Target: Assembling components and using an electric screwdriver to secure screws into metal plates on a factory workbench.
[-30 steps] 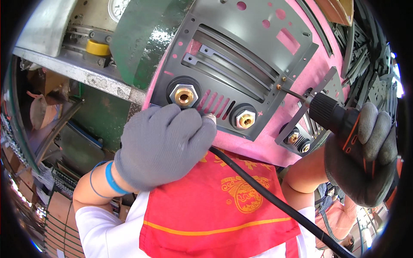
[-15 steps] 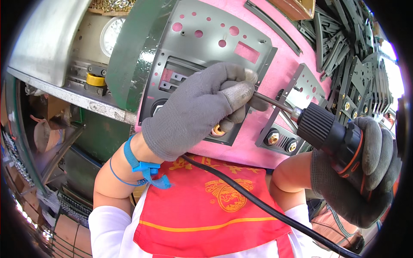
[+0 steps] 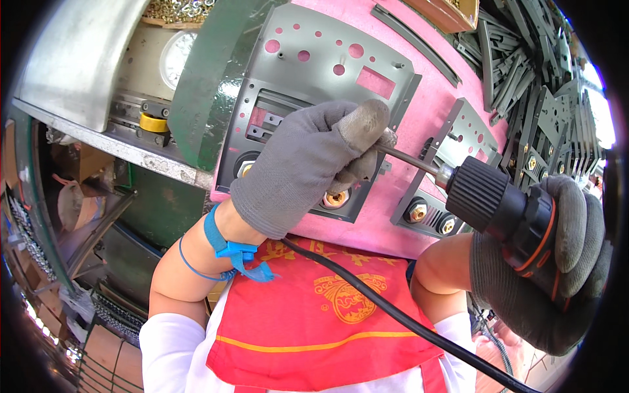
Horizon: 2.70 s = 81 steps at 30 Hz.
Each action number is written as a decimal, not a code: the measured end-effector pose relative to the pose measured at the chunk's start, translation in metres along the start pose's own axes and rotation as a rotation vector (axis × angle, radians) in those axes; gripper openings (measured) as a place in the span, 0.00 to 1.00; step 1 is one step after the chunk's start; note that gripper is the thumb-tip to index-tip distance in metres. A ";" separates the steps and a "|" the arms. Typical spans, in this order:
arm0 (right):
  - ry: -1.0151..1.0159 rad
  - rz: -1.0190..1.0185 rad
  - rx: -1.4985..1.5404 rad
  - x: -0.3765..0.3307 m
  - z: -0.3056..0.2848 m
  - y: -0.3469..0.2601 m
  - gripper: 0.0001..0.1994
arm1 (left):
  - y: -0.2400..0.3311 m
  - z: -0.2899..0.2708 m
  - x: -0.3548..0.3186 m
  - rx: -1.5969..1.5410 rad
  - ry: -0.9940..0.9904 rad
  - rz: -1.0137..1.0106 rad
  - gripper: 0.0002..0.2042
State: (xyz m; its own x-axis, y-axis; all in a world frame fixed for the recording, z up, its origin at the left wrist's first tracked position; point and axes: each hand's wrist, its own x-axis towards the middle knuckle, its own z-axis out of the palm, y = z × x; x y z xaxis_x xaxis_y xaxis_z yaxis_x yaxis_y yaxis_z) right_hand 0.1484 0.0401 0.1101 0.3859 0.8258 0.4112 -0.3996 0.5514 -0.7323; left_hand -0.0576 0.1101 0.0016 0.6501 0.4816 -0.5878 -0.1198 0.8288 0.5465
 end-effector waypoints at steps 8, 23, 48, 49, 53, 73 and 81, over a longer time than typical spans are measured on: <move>-0.031 0.090 0.014 -0.005 0.002 -0.002 0.07 | 0.000 -0.006 -0.004 -0.056 -0.166 -0.080 0.19; -0.037 0.061 -0.161 -0.017 -0.027 -0.009 0.09 | -0.042 -0.063 -0.066 1.695 0.224 1.013 0.18; -0.149 0.589 -0.282 -0.024 -0.020 0.016 0.10 | -0.053 -0.050 -0.062 1.715 0.154 1.034 0.13; -0.205 0.593 -0.270 -0.024 -0.021 0.018 0.10 | -0.053 -0.051 -0.062 1.716 0.154 1.039 0.13; -0.288 0.548 -0.205 -0.029 -0.028 0.019 0.11 | -0.053 -0.051 -0.063 1.741 0.137 1.023 0.12; -0.286 0.652 -0.140 -0.018 -0.041 0.016 0.12 | -0.010 -0.018 0.026 1.935 -0.296 0.950 0.06; -0.242 0.243 -0.259 -0.031 -0.028 0.037 0.15 | -0.028 -0.014 0.022 1.771 -0.207 1.243 0.03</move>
State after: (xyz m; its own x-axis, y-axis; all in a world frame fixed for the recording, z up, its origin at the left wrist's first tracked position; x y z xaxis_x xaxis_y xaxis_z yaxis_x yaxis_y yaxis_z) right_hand 0.1444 0.0315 0.0549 0.0874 0.9491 0.3025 -0.2213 0.3146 -0.9231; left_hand -0.0503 0.1017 -0.0352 0.8725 0.2877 0.3950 0.1209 -0.9103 0.3959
